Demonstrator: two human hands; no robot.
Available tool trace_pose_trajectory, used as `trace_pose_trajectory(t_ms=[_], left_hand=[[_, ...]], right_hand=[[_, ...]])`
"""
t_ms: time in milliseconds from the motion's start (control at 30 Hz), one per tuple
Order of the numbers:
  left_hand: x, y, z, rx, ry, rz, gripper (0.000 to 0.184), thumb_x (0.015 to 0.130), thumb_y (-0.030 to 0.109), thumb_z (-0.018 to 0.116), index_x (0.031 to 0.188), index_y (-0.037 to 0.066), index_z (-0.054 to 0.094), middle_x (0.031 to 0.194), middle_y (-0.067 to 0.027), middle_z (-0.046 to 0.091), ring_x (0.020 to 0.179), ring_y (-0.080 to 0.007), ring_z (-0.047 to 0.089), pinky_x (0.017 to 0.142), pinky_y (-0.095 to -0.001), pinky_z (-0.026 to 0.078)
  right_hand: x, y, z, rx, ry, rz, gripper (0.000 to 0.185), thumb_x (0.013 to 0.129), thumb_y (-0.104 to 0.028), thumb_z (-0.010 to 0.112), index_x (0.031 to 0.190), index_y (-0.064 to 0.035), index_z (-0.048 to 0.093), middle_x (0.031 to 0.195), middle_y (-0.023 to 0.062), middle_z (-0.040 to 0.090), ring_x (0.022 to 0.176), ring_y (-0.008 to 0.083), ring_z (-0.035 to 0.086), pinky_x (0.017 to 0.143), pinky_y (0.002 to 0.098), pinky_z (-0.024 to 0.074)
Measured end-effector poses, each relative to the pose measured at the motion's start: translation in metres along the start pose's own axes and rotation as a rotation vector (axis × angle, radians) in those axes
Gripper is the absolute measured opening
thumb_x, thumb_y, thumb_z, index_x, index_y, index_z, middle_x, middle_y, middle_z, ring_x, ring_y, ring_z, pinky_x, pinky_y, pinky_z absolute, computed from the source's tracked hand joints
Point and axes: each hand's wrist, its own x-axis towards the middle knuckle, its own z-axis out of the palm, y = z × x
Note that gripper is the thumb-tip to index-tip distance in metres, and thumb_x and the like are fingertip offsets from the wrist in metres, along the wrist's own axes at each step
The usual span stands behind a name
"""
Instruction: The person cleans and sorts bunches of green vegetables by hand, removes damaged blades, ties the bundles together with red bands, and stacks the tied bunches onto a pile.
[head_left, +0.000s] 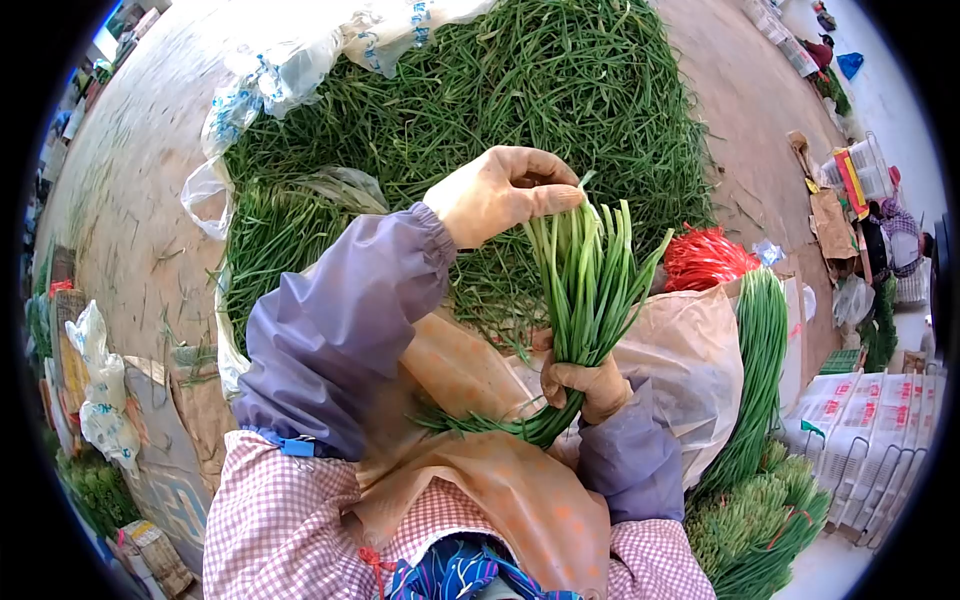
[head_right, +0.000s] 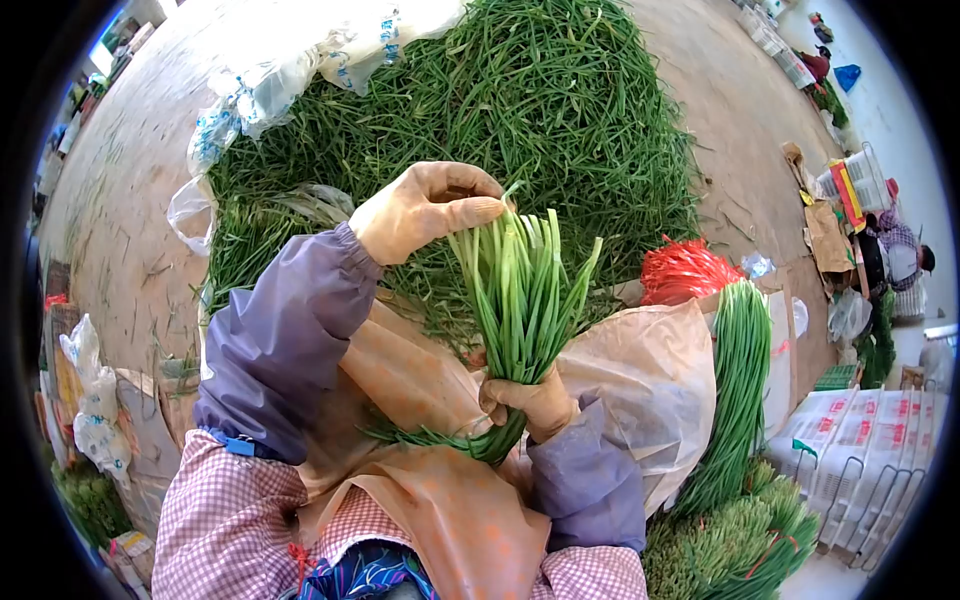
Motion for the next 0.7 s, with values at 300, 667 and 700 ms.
trace_pose_trajectory(t_ms=[300,667,700], left_hand=[[0.005,-0.009,0.004,-0.376,0.165,-0.052,0.017,0.086,0.017,0.067,0.094,0.002,0.07,0.103,-0.011,0.069,0.089,-0.016,0.065,0.081,-0.0294,0.052],[0.004,-0.021,-0.041,-0.028,0.361,0.137,0.032,0.092,0.022,0.059,0.119,0.006,0.058,0.117,-0.0135,0.063,0.104,-0.026,0.063,0.091,-0.0384,0.051],[0.003,-0.012,-0.028,0.109,0.179,0.109,0.04,0.091,0.034,0.058,0.12,0.006,0.059,0.118,-0.0134,0.063,0.107,-0.0255,0.061,0.091,-0.0387,0.05]], right_hand=[[0.005,0.003,0.01,0.026,0.075,-0.005,0.038,0.071,-0.001,0.066,0.109,0.0031,0.057,0.063,0.0071,0.059,0.049,0.0156,0.054,0.043,0.0246,0.0402],[0.009,0.01,-0.002,0.045,-0.025,-0.014,0.041,0.069,0.007,0.068,0.109,0.0006,0.06,0.089,0.0081,0.063,0.056,0.0137,0.059,0.043,0.0242,0.0447],[0.01,0.008,0.0,0.045,-0.042,-0.016,0.042,0.069,0.007,0.068,0.109,0.0009,0.059,0.089,0.0079,0.063,0.056,0.0137,0.058,0.043,0.0242,0.0446]])
